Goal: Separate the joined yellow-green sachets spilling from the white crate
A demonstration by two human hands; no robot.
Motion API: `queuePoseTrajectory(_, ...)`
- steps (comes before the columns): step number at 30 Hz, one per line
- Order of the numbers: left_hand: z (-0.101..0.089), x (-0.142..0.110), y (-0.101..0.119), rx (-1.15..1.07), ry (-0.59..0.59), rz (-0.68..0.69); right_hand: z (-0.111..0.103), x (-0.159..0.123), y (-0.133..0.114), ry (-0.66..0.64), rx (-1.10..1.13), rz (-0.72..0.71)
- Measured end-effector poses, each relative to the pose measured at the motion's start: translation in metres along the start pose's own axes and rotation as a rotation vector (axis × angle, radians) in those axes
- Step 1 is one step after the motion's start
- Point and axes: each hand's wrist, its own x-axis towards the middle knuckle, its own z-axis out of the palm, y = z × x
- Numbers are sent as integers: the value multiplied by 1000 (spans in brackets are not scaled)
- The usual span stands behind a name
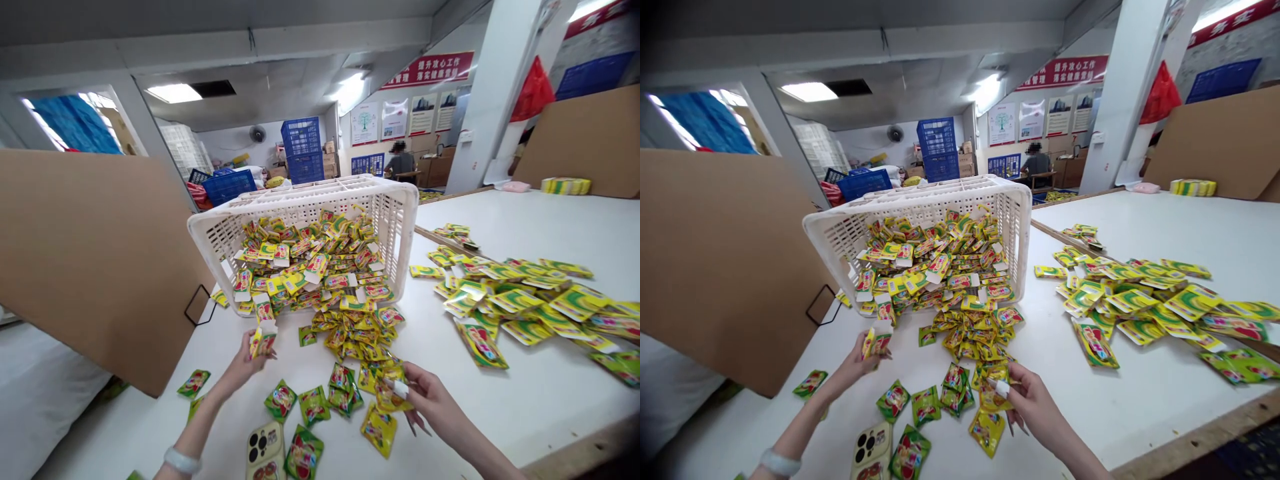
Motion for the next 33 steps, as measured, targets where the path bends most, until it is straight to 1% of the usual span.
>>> queuePoseTrajectory(1, 15, -11, 8, -76, -69, -9, 5, -1, -8, -11, 13, -13)
queuePoseTrajectory(3, 45, -36, 24, -274, -263, -78, 17, -3, -27, -45, 42, -59)
queuePoseTrajectory(5, 73, -61, 42, -508, -455, -170, 31, -3, -45, -78, 81, -133)
queuePoseTrajectory(6, 84, -71, 51, -592, -520, -186, 38, -2, -52, -86, 105, -181)
queuePoseTrajectory(7, 94, -80, 59, -647, -556, -188, 44, -1, -57, -84, 122, -232)
queuePoseTrajectory(9, 107, -92, 73, -677, -541, -167, 52, 2, -62, -75, 87, -360)
queuePoseTrajectory(11, 113, -98, 82, -670, -541, -190, 54, 3, -63, -82, -67, -481)
queuePoseTrajectory(13, 114, -99, 84, -620, -554, -204, 50, 2, -63, -149, -297, -542)
queuePoseTrajectory(16, 117, -101, 82, -467, -559, -177, 40, -5, -70, -338, -588, -500)
queuePoseTrajectory(17, 119, -101, 81, -425, -564, -172, 36, -8, -73, -394, -653, -477)
queuePoseTrajectory(19, 123, -103, 77, -386, -616, -199, 30, -14, -78, -468, -723, -433)
queuePoseTrajectory(21, 126, -105, 73, -411, -707, -235, 26, -20, -78, -485, -729, -364)
queuePoseTrajectory(23, 127, -107, 71, -477, -784, -252, 23, -26, -70, -418, -688, -278)
queuePoseTrajectory(24, 126, -109, 72, -507, -796, -256, 23, -29, -64, -372, -661, -255)
queuePoseTrajectory(25, 125, -111, 73, -521, -800, -257, 23, -32, -58, -327, -631, -255)
queuePoseTrajectory(27, 124, -113, 76, -494, -791, -268, 26, -39, -45, -257, -561, -315)
queuePoseTrajectory(29, 126, -115, 77, -452, -794, -264, 29, -46, -34, -228, -474, -351)
queuePoseTrajectory(30, 128, -115, 76, -450, -803, -262, 31, -49, -29, -228, -426, -324)
queuePoseTrajectory(31, 133, -115, 73, -469, -806, -265, 32, -53, -25, -235, -376, -268)
queuePoseTrajectory(33, 147, -114, 66, -546, -821, -280, 33, -61, -18, -256, -288, -120)
